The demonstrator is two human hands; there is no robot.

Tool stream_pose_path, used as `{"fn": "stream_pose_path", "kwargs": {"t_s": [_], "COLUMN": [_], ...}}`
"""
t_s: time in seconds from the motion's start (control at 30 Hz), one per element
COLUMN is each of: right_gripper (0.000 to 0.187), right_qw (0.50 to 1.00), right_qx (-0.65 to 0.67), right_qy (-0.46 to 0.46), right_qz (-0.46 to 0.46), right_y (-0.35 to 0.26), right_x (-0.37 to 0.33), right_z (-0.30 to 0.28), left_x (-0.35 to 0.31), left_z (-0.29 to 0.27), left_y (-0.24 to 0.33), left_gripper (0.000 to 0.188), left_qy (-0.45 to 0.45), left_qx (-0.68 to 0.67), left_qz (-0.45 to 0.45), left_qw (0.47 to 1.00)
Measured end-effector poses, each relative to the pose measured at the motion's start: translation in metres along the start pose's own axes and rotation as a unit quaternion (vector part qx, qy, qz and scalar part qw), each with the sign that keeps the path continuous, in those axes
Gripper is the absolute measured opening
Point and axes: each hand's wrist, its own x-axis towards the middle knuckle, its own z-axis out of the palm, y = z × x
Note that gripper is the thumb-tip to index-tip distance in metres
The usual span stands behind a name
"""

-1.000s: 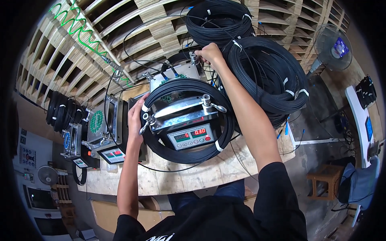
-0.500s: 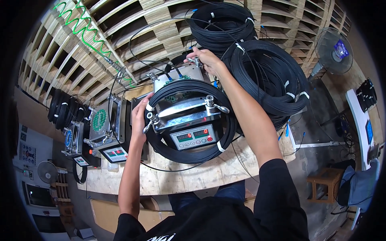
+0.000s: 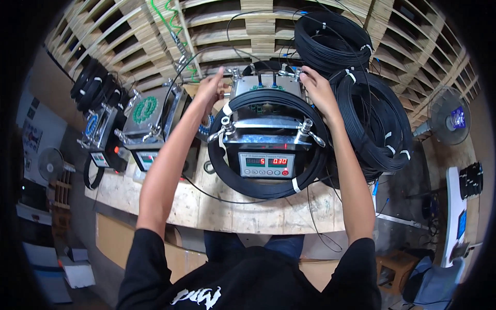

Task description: Preparing, inserting, and polishing fiber optic cable ends using industrial polishing machines.

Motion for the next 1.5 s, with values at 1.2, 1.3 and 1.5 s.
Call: {"fn": "stream_pose_path", "kwargs": {"t_s": [1.2,1.3,1.5], "right_gripper": [0.026,0.026,0.025], "right_qw": [0.995,0.994,0.993], "right_qx": [0.021,0.023,0.014], "right_qy": [0.065,0.069,0.083], "right_qz": [-0.076,-0.079,-0.078], "right_y": [0.005,0.003,0.009], "right_x": [-0.069,-0.070,-0.071], "right_z": [-0.001,0.005,-0.007], "left_x": [-0.032,-0.058,-0.196], "left_z": [-0.002,-0.017,-0.021], "left_y": [-0.008,0.011,0.018], "left_gripper": [0.027,0.031,0.032], "left_qy": [-0.059,-0.047,-0.006], "left_qx": [0.047,0.163,0.350], "left_qz": [0.100,0.159,0.321], "left_qw": [0.992,0.973,0.880]}}
